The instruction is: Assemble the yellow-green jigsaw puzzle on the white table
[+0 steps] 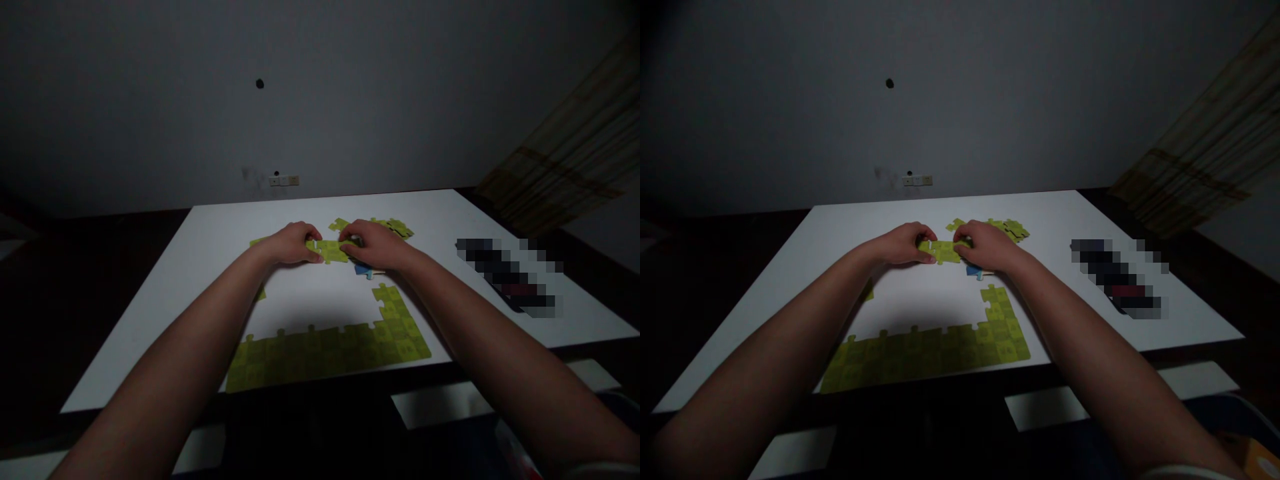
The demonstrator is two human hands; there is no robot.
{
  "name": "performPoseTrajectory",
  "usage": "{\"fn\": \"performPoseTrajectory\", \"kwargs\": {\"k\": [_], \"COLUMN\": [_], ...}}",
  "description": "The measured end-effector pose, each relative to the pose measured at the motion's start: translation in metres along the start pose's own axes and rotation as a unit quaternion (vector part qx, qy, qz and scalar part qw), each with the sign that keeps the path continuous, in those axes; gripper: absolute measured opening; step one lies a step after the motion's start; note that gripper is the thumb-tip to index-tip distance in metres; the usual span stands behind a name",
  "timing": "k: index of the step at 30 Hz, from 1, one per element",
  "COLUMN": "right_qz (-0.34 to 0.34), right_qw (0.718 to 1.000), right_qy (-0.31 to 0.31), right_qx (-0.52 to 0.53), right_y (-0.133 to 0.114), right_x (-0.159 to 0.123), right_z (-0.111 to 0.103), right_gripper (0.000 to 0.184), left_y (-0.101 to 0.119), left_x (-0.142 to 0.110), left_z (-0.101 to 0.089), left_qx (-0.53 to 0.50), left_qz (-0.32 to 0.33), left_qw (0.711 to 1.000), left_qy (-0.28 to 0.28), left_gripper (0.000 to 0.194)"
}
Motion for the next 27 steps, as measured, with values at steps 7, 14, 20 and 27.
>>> {"fn": "performPoseTrajectory", "kwargs": {"k": [7, 14, 20, 27], "right_qz": [0.050, 0.082, 0.055, 0.071], "right_qw": [0.998, 0.996, 0.998, 0.997], "right_qy": [0.007, -0.006, -0.029, 0.012], "right_qx": [-0.040, -0.034, -0.012, -0.010], "right_y": [-0.003, 0.010, 0.008, 0.000], "right_x": [-0.003, -0.008, -0.006, -0.008], "right_z": [-0.014, -0.018, -0.007, -0.021], "right_gripper": [0.039, 0.039, 0.037, 0.034], "left_y": [0.001, 0.002, 0.006, 0.006], "left_x": [0.000, -0.001, -0.003, -0.002], "left_z": [-0.001, -0.003, -0.004, -0.005], "left_qx": [-0.006, -0.008, -0.013, -0.037], "left_qz": [-0.002, -0.004, 0.023, 0.044], "left_qw": [1.000, 1.000, 1.000, 0.998], "left_qy": [-0.003, -0.013, -0.001, 0.013], "left_gripper": [0.061, 0.066, 0.063, 0.042]}}
Point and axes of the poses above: each hand's wrist, its own x-axis towards the middle knuckle, its own z-axis out of the palm, y = z × x, the point moved 7 cm from there along x, towards the middle knuckle, and after that the axes turned 10 degrees about x, right-handed, at the moved point
